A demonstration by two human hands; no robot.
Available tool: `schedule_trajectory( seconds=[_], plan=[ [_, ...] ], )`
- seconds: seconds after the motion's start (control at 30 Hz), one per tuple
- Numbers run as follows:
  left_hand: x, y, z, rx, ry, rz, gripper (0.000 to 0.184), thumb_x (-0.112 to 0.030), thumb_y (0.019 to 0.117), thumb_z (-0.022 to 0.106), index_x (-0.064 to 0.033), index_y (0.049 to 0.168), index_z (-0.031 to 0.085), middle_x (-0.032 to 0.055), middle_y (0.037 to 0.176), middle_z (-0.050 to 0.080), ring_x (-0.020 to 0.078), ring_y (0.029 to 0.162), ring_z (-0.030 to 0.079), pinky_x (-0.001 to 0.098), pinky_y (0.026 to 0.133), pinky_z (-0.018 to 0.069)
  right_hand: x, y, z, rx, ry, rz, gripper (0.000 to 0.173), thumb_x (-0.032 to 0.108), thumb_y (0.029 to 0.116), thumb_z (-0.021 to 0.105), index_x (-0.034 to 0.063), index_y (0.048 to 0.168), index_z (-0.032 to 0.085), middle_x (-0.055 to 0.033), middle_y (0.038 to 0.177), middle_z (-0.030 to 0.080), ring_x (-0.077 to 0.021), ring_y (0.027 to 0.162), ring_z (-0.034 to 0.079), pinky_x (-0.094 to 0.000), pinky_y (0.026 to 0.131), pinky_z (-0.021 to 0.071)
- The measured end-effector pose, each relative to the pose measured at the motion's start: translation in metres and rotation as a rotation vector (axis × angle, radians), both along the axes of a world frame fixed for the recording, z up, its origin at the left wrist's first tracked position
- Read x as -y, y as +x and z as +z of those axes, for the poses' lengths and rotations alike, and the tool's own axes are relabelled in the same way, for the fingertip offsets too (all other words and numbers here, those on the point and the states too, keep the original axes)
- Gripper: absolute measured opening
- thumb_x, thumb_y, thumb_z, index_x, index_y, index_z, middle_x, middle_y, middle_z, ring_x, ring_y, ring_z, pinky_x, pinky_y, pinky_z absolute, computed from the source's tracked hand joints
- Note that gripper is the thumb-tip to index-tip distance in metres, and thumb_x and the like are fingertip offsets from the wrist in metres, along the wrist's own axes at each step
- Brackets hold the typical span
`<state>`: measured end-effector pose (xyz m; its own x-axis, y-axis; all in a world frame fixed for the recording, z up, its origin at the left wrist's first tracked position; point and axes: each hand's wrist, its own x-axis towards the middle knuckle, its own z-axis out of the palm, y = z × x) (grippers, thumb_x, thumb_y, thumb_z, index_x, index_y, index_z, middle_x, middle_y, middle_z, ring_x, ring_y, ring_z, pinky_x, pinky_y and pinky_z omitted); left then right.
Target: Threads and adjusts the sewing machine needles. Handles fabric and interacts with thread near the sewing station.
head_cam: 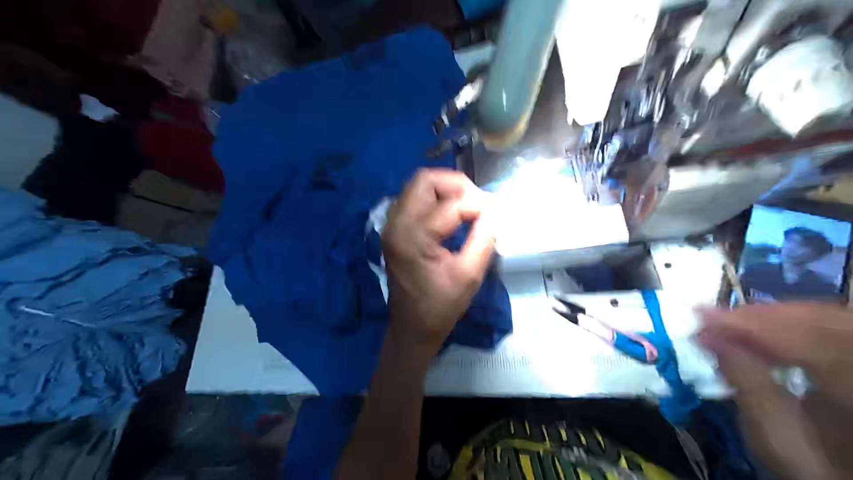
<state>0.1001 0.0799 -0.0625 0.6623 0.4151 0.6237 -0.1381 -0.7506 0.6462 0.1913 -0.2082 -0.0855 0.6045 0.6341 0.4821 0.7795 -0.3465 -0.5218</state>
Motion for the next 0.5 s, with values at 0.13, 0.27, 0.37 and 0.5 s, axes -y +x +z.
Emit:
schedule_trajectory(
  seconds=[0.13, 0.27, 0.37, 0.5],
  plan=[
    [0.020, 0.016, -0.024, 0.008, -0.034, 0.057, 0.007, -0.016, 0.0832, 0.076, -0.0130, 0.077, 0.077, -0.0009, 0.100, 0.072, 0.0100, 0.101, 0.066, 0.0340, 0.095, 0.0523, -0.067, -0.001, 0.043, 0.120, 0.290, 0.197, 0.028, 0.025, 0.0988, 0.069, 0.0163, 0.125, 0.064, -0.0031, 0.115, 0.061, -0.0099, 0.109, 0.058, -0.0225, 0.096, 0.0470],
    [0.031, 0.025, -0.028, 0.100, 0.013, 0.016, 0.013, -0.017, 0.0840, 0.071, -0.0089, 0.074, 0.072, 0.0029, 0.083, 0.073, 0.0085, 0.091, 0.067, 0.0296, 0.094, 0.0482, -0.131, 0.017, 0.082, 0.383, 0.220, 0.220, 0.048, 0.023, 0.1001, 0.064, 0.0319, 0.145, 0.051, -0.0065, 0.139, 0.054, -0.0204, 0.103, 0.059, -0.0332, 0.084, 0.0489],
    [0.033, 0.027, -0.028, 0.113, 0.042, 0.014, 0.010, -0.016, 0.0820, 0.074, -0.0081, 0.076, 0.077, 0.0021, 0.078, 0.072, 0.0079, 0.084, 0.067, 0.0273, 0.088, 0.0506, -0.166, 0.032, 0.101, 0.558, 0.065, 0.346, 0.045, 0.003, 0.0899, 0.063, 0.0110, 0.134, 0.066, -0.0200, 0.122, 0.064, -0.0320, 0.078, 0.061, -0.0418, 0.058, 0.0478],
    [0.029, 0.030, -0.025, 0.093, 0.076, -0.032, 0.006, -0.014, 0.0829, 0.074, -0.0118, 0.078, 0.077, -0.0029, 0.084, 0.070, 0.0052, 0.087, 0.065, 0.0254, 0.087, 0.0522, -0.171, 0.050, 0.115, 0.758, -0.032, 0.462, 0.030, -0.005, 0.0935, 0.054, -0.0038, 0.117, 0.071, -0.0188, 0.105, 0.067, -0.0323, 0.084, 0.062, -0.0403, 0.067, 0.0496]
  ],
)
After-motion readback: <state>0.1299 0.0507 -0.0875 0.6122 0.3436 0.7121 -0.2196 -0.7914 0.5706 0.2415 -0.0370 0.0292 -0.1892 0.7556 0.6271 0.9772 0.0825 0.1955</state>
